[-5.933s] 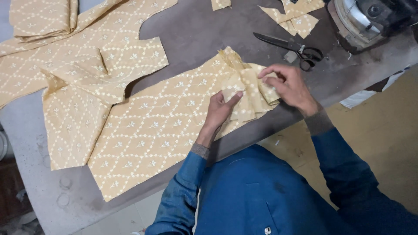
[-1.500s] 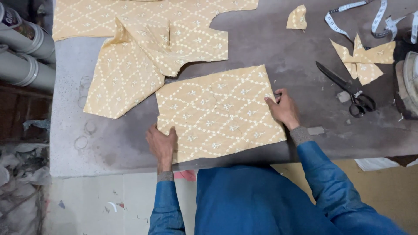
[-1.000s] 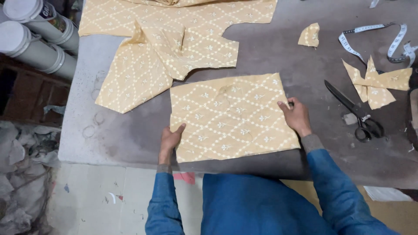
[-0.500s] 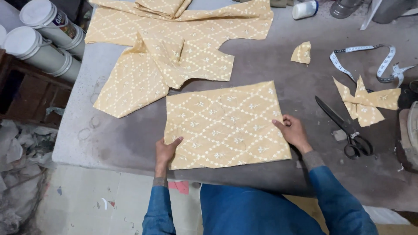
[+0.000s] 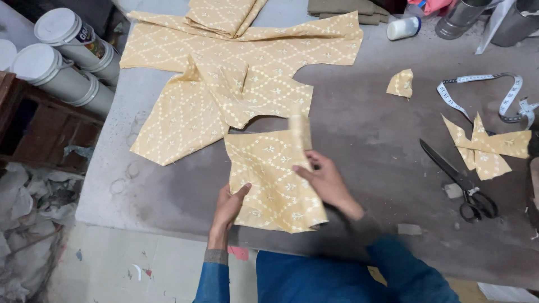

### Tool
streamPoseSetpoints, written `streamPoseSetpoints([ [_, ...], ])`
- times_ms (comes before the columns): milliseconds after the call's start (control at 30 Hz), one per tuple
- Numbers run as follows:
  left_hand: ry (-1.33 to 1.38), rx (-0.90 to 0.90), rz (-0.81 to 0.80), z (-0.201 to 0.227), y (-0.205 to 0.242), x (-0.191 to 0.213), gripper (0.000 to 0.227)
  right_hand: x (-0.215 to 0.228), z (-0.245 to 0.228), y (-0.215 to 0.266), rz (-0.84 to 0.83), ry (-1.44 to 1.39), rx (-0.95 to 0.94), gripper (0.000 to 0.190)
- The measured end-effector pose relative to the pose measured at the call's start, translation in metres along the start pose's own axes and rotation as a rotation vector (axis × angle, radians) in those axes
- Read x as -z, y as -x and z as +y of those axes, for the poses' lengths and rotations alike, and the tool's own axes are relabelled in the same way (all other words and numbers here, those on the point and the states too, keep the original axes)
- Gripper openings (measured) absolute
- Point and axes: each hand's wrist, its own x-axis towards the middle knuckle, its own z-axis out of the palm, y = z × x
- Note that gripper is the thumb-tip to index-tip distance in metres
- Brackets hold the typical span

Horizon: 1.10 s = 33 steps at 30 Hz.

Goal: The person uses shears to cut a piece of patterned fabric on a work table. They trim the edges, then fold and align the cut pieces, smoothing them out on the table surface.

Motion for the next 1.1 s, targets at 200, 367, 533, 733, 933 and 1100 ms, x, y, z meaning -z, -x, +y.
streamPoseSetpoints([
  [200, -0.193, 0.132, 0.032, -0.002, -0.010, 0.014, 0.061, -0.081, 0.008, -0.007, -0.158, 0.439, 0.033, 0.034],
  [367, -0.211, -0.208, -0.165, -0.022, -0.031, 0.033, 0.037, -0.061, 0.056, -0.027, 0.354, 0.290, -0.116, 0.051],
  [533, 0.022, -0.306, -0.513, 0.074, -0.004, 0.053, 0.030, -0.065, 0.010, -0.023, 0.101, -0.694, -0.569, 0.060],
  [733, 0.011, -0.130, -0.489, 0.161, -0.065, 0.088, 0.023, -0.082, -0.038, -0.083, 0.104, -0.878, -0.358, 0.035],
  [933, -0.265, -0.745, -0.516, 0.246, -0.200, 0.106, 0.035, -0.115, -0.151, -0.201, 0.246, -0.437, -0.148, 0.043],
  [1100, -0.269, -0.898, -0.373, 0.316, -0.299, 0.087, 0.046, -0.098, -0.160, -0.343, 0.262, -0.220, 0.122, 0.059],
])
